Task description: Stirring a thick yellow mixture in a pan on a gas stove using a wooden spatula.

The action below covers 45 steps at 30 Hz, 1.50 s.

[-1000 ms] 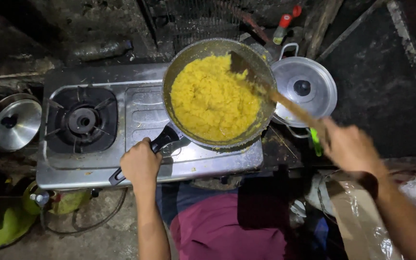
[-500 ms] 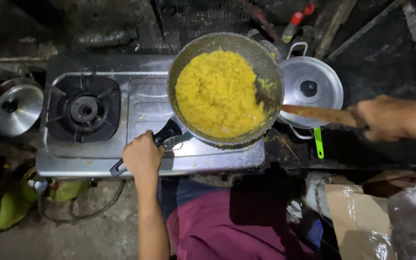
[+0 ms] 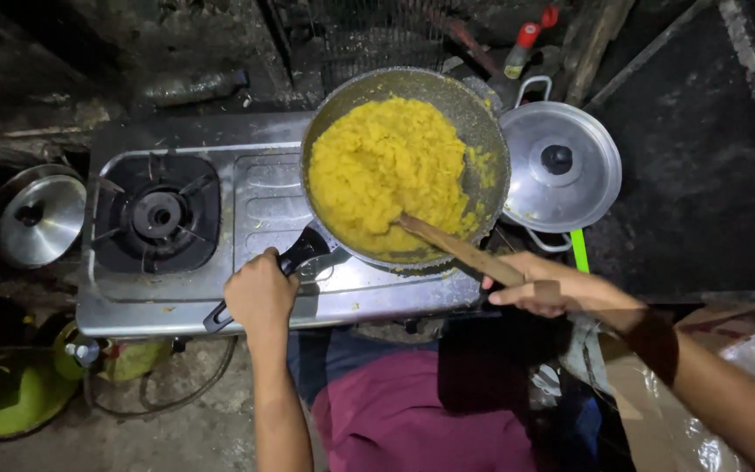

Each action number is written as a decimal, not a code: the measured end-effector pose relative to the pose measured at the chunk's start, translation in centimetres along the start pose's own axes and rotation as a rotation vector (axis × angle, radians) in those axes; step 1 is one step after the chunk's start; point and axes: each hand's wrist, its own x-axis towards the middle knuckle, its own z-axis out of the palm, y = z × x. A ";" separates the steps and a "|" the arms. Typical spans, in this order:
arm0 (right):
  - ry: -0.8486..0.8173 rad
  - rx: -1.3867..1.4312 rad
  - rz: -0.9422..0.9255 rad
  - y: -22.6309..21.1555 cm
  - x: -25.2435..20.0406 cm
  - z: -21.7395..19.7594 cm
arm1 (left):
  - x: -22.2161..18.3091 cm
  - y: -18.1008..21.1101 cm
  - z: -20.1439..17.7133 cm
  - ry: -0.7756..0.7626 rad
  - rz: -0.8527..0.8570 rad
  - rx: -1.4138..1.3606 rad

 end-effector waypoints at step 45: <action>0.179 -1.460 0.590 -8.1 -9.0 -9.4 | 0.3 -0.5 0.7 -0.033 0.017 0.011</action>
